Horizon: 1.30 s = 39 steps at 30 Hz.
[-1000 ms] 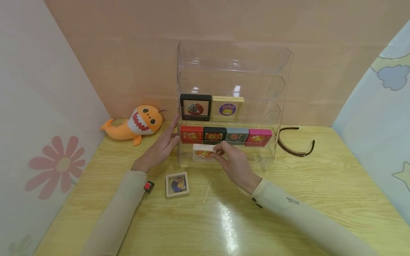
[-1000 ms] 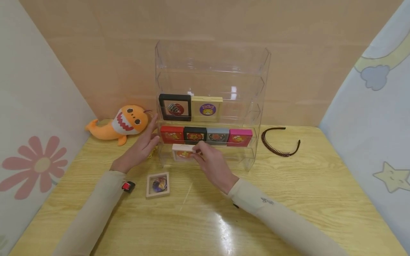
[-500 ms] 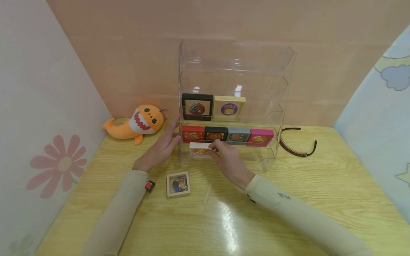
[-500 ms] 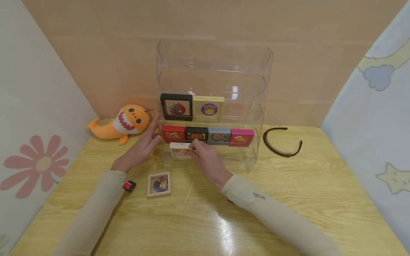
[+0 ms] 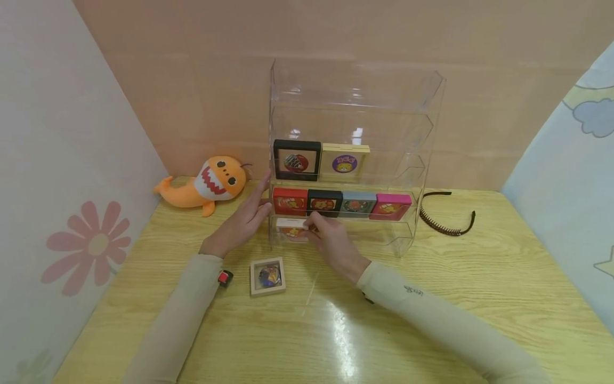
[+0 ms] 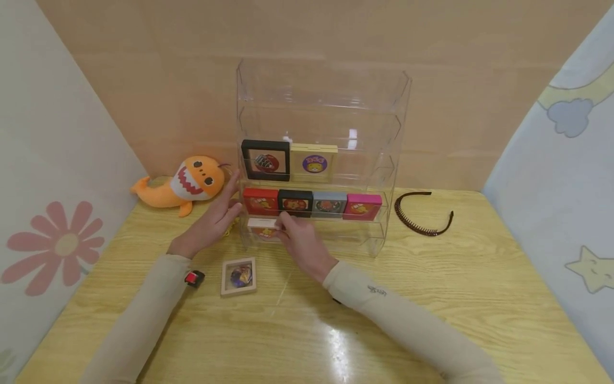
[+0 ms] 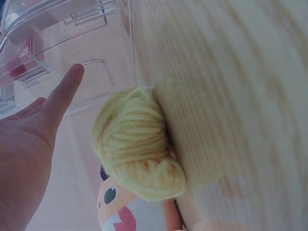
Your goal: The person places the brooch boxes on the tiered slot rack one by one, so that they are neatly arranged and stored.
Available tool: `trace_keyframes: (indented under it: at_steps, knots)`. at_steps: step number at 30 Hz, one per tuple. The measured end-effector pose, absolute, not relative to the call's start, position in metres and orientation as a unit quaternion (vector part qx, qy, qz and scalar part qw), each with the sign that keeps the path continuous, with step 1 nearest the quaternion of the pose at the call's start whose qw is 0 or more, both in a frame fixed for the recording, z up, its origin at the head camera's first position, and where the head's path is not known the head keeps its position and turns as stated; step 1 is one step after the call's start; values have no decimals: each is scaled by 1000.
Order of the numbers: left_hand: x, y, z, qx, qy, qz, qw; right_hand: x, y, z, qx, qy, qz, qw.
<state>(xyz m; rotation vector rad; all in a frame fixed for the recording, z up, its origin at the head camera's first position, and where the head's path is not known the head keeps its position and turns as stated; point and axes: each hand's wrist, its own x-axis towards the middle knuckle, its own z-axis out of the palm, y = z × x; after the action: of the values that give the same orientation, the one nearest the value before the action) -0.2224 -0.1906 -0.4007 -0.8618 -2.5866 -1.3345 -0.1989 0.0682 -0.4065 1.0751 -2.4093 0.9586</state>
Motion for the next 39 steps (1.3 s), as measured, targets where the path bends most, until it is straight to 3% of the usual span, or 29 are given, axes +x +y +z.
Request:
trace_keyframes:
  at_steps: [13, 39]
  knots:
    - [-222, -190, -399, -288, -849, -439, 57, -198, 66, -398, 362, -860, 328, 145]
    - [-223, -190, -401, -294, -850, -433, 63, -181, 79, -380, 356, -862, 318, 169]
